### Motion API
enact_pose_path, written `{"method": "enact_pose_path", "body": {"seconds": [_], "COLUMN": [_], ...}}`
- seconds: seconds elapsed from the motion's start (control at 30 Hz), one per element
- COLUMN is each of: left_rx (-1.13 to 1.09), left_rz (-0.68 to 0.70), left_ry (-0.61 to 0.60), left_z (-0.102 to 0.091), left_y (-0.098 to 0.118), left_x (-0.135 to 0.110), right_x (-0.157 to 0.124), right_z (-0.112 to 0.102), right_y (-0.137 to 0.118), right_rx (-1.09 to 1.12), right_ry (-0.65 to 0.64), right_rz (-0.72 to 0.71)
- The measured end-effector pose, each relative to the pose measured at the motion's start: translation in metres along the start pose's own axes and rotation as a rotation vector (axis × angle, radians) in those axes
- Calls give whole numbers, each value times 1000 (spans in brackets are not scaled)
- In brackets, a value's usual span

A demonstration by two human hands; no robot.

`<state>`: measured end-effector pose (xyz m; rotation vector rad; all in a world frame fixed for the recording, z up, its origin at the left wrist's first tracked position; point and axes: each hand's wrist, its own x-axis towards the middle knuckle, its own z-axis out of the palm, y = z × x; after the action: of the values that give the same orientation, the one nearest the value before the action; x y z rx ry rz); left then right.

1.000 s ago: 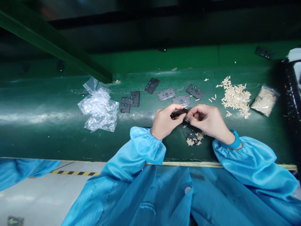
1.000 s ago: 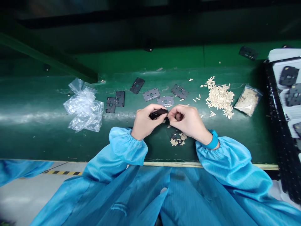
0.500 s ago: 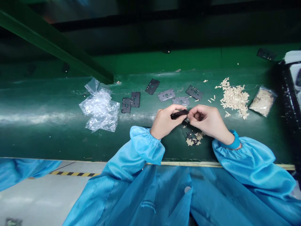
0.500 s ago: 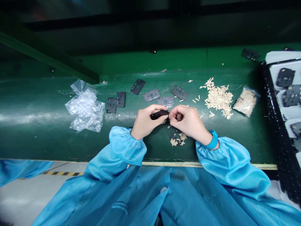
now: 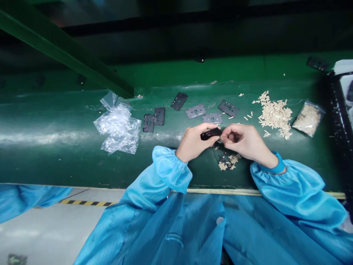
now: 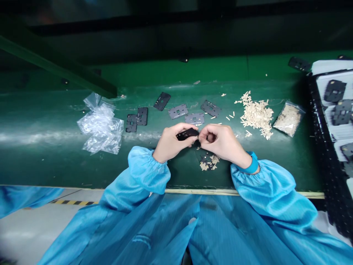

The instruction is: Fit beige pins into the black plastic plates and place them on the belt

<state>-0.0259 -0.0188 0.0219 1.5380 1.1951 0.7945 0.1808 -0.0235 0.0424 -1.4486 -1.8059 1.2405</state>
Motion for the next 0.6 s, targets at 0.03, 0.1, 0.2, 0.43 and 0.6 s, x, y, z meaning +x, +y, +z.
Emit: {"method": "enact_pose_path", "body": {"seconds": [0.03,0.1,0.2,0.43,0.6], "left_rx": [-15,-48,-89,-152,-173], "left_rz": [-9,-35,-76,-119,-125], "left_ry": [-10,-32,-52,-69,-81], "left_z": [0,-1,-2,-2,-3], "left_y": [1,3,7,12,12], "left_x": [0,0,0,1,2], "right_x": [0,0,-1,0,1], "right_z": [0,-1,-2,-2,-2], "right_y": [0,0,1,2,1], "right_rx": [11,32,54,84,99], "right_ry": [-7,-19,-29,-51,-65], "right_rz": [8,20,29,42,51]}}
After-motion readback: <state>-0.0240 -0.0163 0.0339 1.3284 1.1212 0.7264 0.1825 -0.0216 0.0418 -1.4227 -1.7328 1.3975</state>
